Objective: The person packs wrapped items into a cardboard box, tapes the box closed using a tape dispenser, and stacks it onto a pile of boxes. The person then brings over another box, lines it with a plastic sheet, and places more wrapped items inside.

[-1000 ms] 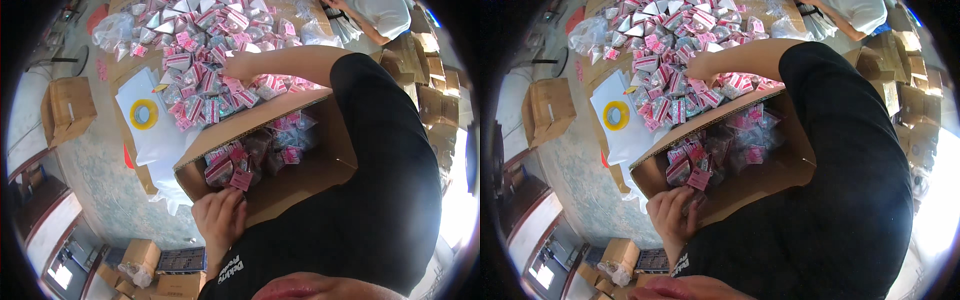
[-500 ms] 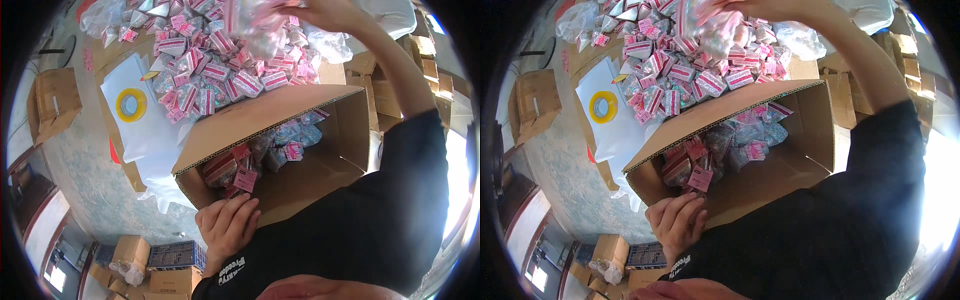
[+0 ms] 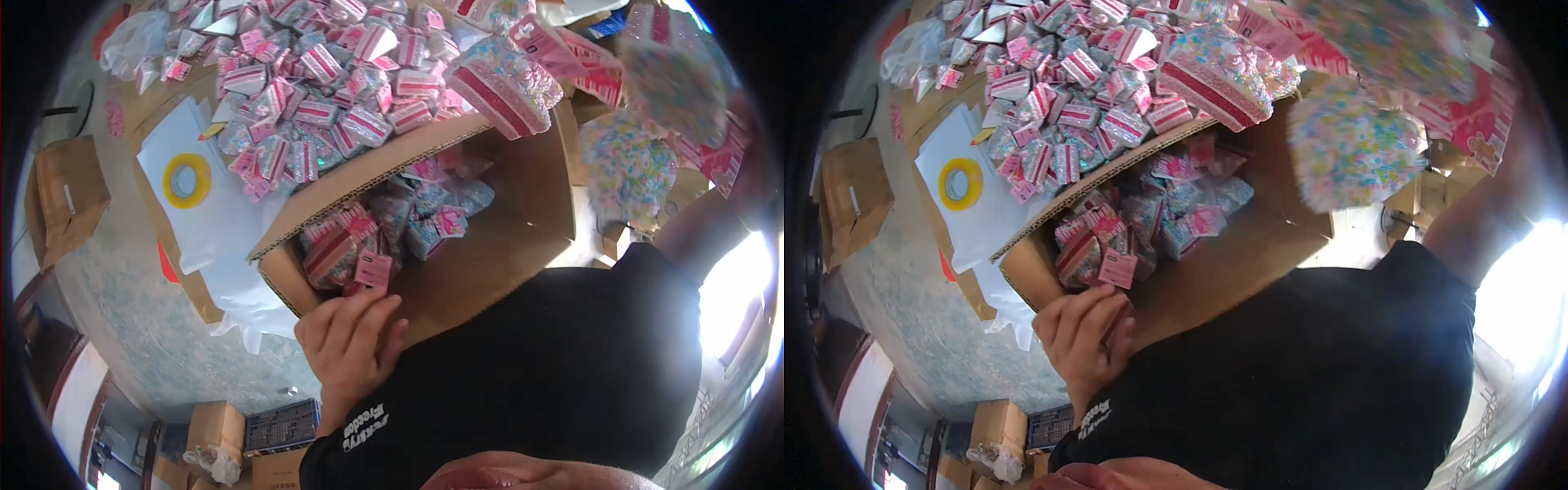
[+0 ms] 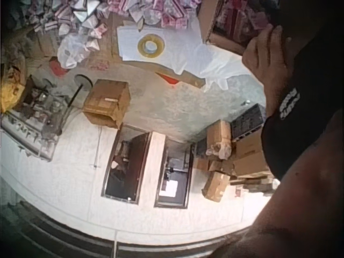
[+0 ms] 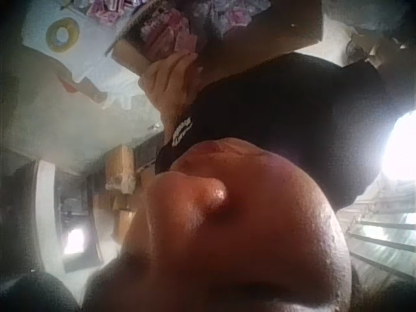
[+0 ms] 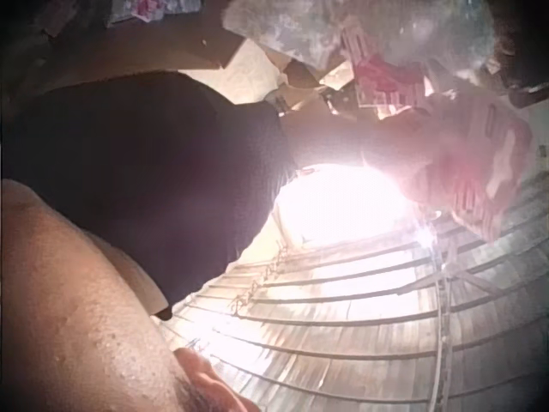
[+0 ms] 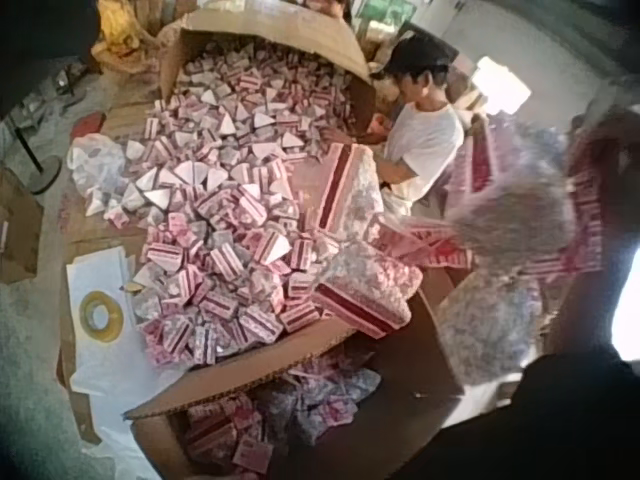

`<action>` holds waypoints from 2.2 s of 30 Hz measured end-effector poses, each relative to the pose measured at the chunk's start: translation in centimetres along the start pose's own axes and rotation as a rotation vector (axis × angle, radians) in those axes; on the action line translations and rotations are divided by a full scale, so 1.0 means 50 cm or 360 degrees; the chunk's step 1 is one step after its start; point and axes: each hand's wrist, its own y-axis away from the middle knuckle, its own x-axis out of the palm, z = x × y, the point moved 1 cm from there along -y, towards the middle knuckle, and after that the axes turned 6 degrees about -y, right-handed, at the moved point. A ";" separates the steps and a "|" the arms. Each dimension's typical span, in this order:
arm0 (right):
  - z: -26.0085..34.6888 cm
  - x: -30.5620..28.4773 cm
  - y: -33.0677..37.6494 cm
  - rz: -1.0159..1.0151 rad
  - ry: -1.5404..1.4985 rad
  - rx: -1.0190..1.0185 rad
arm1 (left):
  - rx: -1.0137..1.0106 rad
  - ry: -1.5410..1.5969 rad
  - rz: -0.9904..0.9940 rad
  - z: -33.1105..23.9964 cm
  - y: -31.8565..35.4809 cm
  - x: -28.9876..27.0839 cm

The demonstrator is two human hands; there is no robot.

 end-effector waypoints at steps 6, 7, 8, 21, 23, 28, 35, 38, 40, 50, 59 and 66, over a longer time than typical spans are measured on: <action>0.036 -0.048 0.083 0.0160 0.0078 0.0192 | -0.0034 0.0050 -0.0056 -0.008 -0.003 0.006; 0.040 -0.054 0.097 0.0177 0.0090 0.0210 | -0.0020 0.0057 -0.0056 -0.007 -0.005 0.008; 0.045 -0.058 0.109 0.0196 0.0102 0.0225 | -0.0008 0.0097 -0.0081 -0.006 -0.007 0.008; -0.098 0.227 0.310 0.1335 0.0488 0.0503 | -0.0031 0.0085 -0.0049 -0.010 -0.012 -0.004; -0.127 0.257 0.363 0.1432 0.0664 0.0667 | -0.0051 0.0122 -0.0043 -0.006 -0.017 -0.010; -0.114 0.222 0.343 0.0997 0.0357 0.0409 | -0.0173 0.0672 -0.0797 0.040 0.040 0.012; -0.161 0.181 0.405 0.0187 0.0928 0.0810 | -0.0890 0.0869 -0.0353 0.033 0.030 0.035; -0.118 0.212 0.416 0.0414 0.0260 0.1325 | -0.0783 0.1009 -0.0241 0.024 -0.007 0.070; -0.111 0.224 0.417 0.0463 0.0222 0.1162 | -0.0728 0.0915 -0.0124 0.029 -0.020 0.095; -0.115 0.387 0.397 0.1496 0.1636 0.0889 | -0.0340 -0.1393 0.0673 -0.019 -0.046 0.225; -0.139 0.427 0.406 0.1426 0.1631 0.1102 | -0.0126 -0.1261 0.0752 0.011 -0.040 0.215; -0.141 0.374 0.395 0.1311 0.1153 0.0986 | -0.0383 0.0270 0.1429 -0.093 -0.067 0.059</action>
